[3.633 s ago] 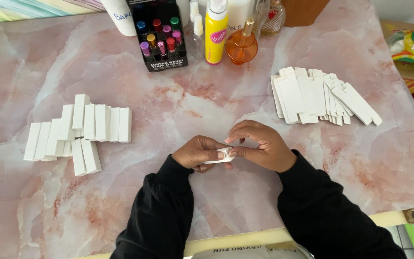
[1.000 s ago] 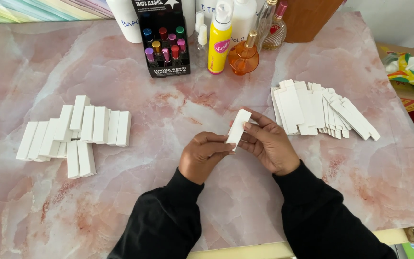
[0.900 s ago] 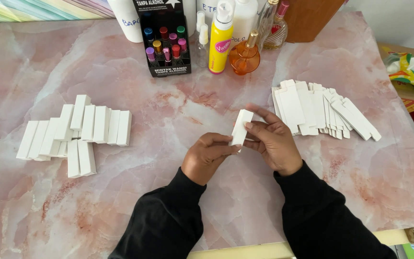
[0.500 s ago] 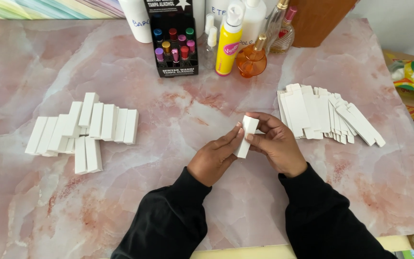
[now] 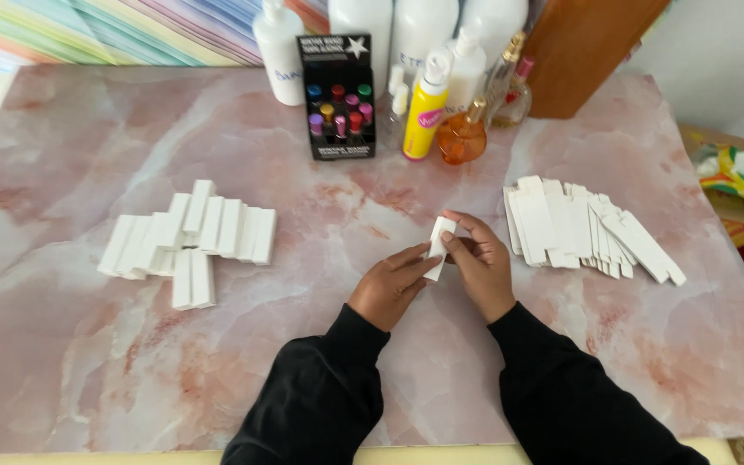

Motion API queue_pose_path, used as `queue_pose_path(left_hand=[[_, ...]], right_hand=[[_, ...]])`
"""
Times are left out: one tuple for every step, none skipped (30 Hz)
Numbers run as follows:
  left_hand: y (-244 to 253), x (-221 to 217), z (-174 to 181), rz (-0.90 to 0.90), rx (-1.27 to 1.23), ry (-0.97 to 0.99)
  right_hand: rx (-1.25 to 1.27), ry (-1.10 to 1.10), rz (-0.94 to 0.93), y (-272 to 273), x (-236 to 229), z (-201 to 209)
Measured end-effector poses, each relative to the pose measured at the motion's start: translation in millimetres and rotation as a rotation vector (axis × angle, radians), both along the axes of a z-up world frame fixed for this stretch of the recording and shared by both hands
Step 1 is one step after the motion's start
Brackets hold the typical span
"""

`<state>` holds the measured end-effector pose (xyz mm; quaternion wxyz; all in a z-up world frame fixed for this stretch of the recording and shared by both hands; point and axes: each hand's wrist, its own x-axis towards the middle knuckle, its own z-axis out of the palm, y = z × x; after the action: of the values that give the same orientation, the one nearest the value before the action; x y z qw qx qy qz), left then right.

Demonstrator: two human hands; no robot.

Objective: Folding flat cardboard templates into small rectangular boxes for perfume products

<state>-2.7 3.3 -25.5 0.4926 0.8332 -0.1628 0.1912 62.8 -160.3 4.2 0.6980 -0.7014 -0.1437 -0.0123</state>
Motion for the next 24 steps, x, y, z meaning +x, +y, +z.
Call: queue_pose_path(left_hand=[[5,-8,16,0.014,0.008,-0.011],[12,-14,33,0.164,0.423,-0.229],[19,-21,50,0.317,0.842,-0.439],[24,-20,43,0.343,0.856,-0.443],[30,-19,36,0.418,0.758,-0.526],[39,-20,28,0.495,0.664,-0.606],[53,-21,33,0.524,0.684,-0.609],[69,-25,38,0.584,0.69,-0.622],[87,-30,43,0.644,0.695,-0.635],[107,-31,34,0.68,0.717,-0.634],[127,-33,25,0.713,0.713,-0.613],[145,-35,16,0.735,0.701,-0.591],[160,-43,11,0.762,0.716,-0.587],[173,-47,7,0.788,0.771,-0.573],[186,-50,3,0.814,0.826,-0.559],[194,-53,-1,0.833,0.83,-0.565],[203,-56,-5,0.857,0.851,-0.541],[211,-59,-9,0.877,0.869,-0.516],[215,-59,-10,0.893,0.871,-0.523],[218,-60,-12,0.898,0.875,-0.493],[221,-60,-15,0.903,0.878,-0.463],[220,-60,-14,0.909,0.878,-0.462],[219,-60,-14,0.924,0.895,-0.415],[216,-60,-15,0.935,0.909,-0.364]], right_hand=[[0.008,-0.011,0.014,4,2,1],[-0.029,0.015,0.021,11,7,2],[-0.066,0.039,0.027,18,13,4],[-0.056,0.025,0.051,30,17,11],[-0.099,0.01,0.096,42,21,18],[-0.14,-0.003,0.148,56,23,24],[-0.128,-0.015,0.179,71,26,24],[-0.122,-0.014,0.217,89,28,25],[-0.116,-0.014,0.255,109,28,25],[-0.106,-0.025,0.294,128,28,22],[-0.141,-0.048,0.301,147,27,19],[-0.18,-0.067,0.298,162,25,16],[-0.174,-0.074,0.327,181,23,6],[-0.222,-0.091,0.341,196,23,-1],[-0.269,-0.109,0.354,211,23,-8],[-0.268,-0.124,0.367,221,21,-12],[-0.33,-0.091,0.379,231,18,-16],[-0.392,-0.058,0.386,241,16,-20],[-0.392,-0.072,0.395,246,15,-19],[-0.439,-0.074,0.366,250,13,-20],[-0.485,-0.075,0.337,254,11,-23],[-0.486,-0.078,0.341,255,9,-20],[-0.48,-0.106,0.345,256,9,-19],[-0.477,-0.128,0.346,254,6,-18]])
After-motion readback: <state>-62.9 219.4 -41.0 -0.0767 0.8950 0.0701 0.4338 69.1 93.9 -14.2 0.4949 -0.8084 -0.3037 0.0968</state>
